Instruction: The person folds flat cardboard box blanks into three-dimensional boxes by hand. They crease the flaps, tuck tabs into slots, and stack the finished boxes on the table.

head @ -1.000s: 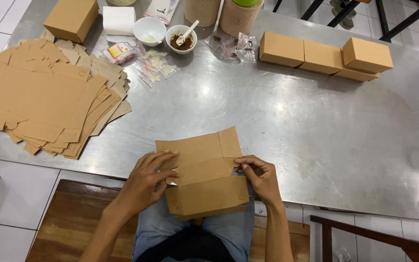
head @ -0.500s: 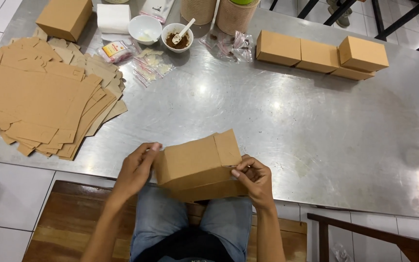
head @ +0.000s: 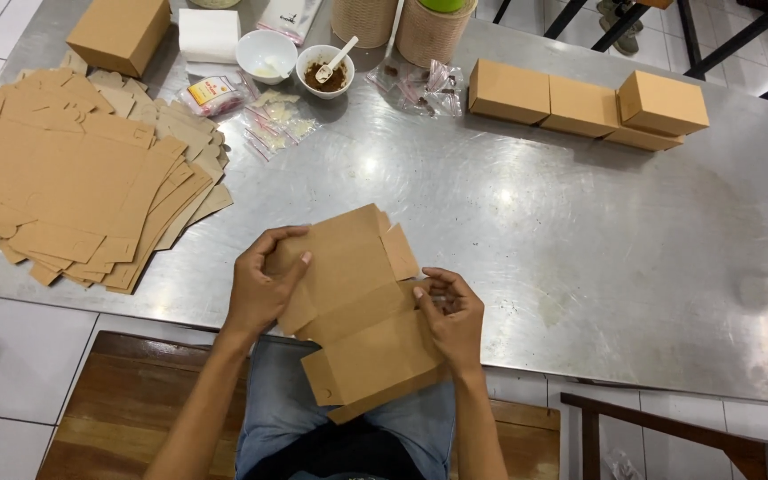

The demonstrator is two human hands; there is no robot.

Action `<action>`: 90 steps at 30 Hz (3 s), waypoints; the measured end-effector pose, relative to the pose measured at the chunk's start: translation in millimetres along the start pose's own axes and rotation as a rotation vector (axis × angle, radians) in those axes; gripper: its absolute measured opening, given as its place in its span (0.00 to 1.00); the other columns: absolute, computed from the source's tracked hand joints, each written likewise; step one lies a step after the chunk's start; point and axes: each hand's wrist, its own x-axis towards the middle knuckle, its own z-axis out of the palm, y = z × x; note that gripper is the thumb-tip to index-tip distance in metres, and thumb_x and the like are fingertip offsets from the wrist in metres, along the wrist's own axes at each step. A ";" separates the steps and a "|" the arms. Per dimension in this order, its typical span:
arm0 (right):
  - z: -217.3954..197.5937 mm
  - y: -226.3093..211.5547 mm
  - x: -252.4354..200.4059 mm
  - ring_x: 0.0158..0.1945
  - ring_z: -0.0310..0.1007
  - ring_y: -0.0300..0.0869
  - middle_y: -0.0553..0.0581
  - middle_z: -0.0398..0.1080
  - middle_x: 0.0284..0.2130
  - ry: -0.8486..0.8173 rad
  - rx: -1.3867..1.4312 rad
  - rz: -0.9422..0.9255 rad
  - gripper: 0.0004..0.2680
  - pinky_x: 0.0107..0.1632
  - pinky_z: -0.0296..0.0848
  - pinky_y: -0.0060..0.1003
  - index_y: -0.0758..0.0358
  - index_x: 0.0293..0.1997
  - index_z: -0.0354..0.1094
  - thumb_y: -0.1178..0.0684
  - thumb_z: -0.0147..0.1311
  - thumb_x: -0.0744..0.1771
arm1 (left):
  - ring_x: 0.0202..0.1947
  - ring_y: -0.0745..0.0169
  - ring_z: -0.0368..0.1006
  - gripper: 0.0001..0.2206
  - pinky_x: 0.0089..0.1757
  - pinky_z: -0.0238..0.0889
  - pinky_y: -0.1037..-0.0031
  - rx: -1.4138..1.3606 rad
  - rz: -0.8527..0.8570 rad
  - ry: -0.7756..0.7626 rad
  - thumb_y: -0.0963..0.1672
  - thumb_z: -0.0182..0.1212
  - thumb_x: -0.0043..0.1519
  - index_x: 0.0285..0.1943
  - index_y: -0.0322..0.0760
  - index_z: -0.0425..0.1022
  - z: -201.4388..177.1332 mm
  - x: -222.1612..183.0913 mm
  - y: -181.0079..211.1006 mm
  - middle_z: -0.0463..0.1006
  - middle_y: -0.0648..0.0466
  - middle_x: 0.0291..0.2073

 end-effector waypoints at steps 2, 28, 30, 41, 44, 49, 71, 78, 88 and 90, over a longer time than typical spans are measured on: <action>3.4 2.3 0.0 0.35 0.79 0.43 0.62 0.79 0.31 0.046 -0.060 -0.020 0.11 0.37 0.75 0.39 0.65 0.50 0.78 0.62 0.67 0.63 | 0.58 0.44 0.74 0.16 0.57 0.63 0.48 0.188 0.139 0.025 0.40 0.66 0.59 0.57 0.41 0.79 3.4 3.2 6.3 0.79 0.47 0.57; -2.1 -9.6 -2.2 0.53 0.77 0.52 0.54 0.84 0.35 -0.169 -0.339 -0.135 0.15 0.59 0.64 0.47 0.57 0.56 0.76 0.61 0.62 0.63 | 0.78 0.26 0.32 0.34 0.67 0.09 0.31 1.049 0.238 -0.724 0.64 0.39 0.66 0.77 0.50 0.54 82.8 -65.8 -16.7 0.45 0.30 0.77; -12.0 1.4 -1.4 0.55 0.71 0.43 0.48 0.77 0.49 -0.254 -0.495 -0.327 0.12 0.60 0.69 0.39 0.54 0.54 0.75 0.56 0.60 0.65 | 0.78 0.25 0.34 0.36 0.68 0.22 0.30 1.104 0.538 -0.373 0.67 0.37 0.62 0.73 0.55 0.62 91.4 -74.1 -49.4 0.45 0.31 0.78; -17.8 -18.1 23.0 0.28 0.64 0.31 0.46 0.75 0.24 -0.299 -0.363 0.339 0.04 0.33 0.65 0.25 0.58 0.30 0.80 0.53 0.71 0.63 | 0.78 0.25 0.19 0.39 0.67 0.14 0.30 1.054 0.467 -0.387 0.67 0.38 0.62 0.77 0.52 0.53 101.5 -79.0 -61.3 0.31 0.32 0.79; -14.4 -22.9 26.7 0.28 0.65 0.30 0.45 0.75 0.23 -0.306 -0.424 0.378 0.05 0.33 0.65 0.25 0.57 0.28 0.79 0.52 0.72 0.62 | 0.79 0.26 0.19 0.38 0.67 0.16 0.30 1.066 0.488 -0.363 0.67 0.40 0.62 0.77 0.53 0.53 102.9 -79.6 -63.1 0.31 0.32 0.79; -6.0 -28.9 29.8 0.24 0.65 0.29 0.43 0.72 0.18 -0.264 -0.562 0.436 0.10 0.31 0.63 0.26 0.53 0.25 0.77 0.43 0.74 0.61 | 0.79 0.25 0.22 0.38 0.67 0.19 0.30 1.044 0.508 -0.341 0.67 0.42 0.61 0.77 0.53 0.55 102.7 -79.2 -64.0 0.34 0.32 0.79; 10.5 -28.0 24.0 0.25 0.70 0.32 0.39 0.70 0.18 -0.122 -0.804 0.412 0.21 0.31 0.65 0.32 0.50 0.21 0.66 0.25 0.64 0.59 | 0.77 0.24 0.17 0.37 0.65 0.14 0.27 0.999 0.449 -0.438 0.66 0.48 0.61 0.72 0.48 0.60 101.2 -76.7 -54.0 0.30 0.30 0.78; 1.0 -23.3 21.1 0.26 0.69 0.29 0.38 0.71 0.18 -0.161 -0.686 0.402 0.13 0.33 0.67 0.30 0.48 0.25 0.73 0.33 0.67 0.60 | 0.79 0.26 0.17 0.39 0.66 0.12 0.29 1.007 0.559 -0.314 0.66 0.48 0.60 0.74 0.48 0.56 103.1 -78.8 -70.1 0.30 0.31 0.79; -14.1 -15.0 20.9 0.28 0.67 0.29 0.40 0.72 0.22 -0.238 -0.552 0.373 0.06 0.35 0.66 0.27 0.48 0.30 0.78 0.44 0.70 0.62 | 0.80 0.27 0.18 0.39 0.66 0.13 0.32 0.997 0.621 -0.259 0.67 0.47 0.61 0.75 0.49 0.55 101.8 -78.5 -69.3 0.30 0.32 0.80; -17.3 -14.3 22.9 0.28 0.67 0.29 0.42 0.72 0.22 -0.268 -0.488 0.356 0.05 0.34 0.65 0.26 0.51 0.33 0.80 0.47 0.71 0.61 | 0.79 0.27 0.16 0.39 0.65 0.11 0.31 0.966 0.592 -0.296 0.66 0.48 0.62 0.75 0.48 0.55 102.2 -77.8 -70.7 0.29 0.31 0.79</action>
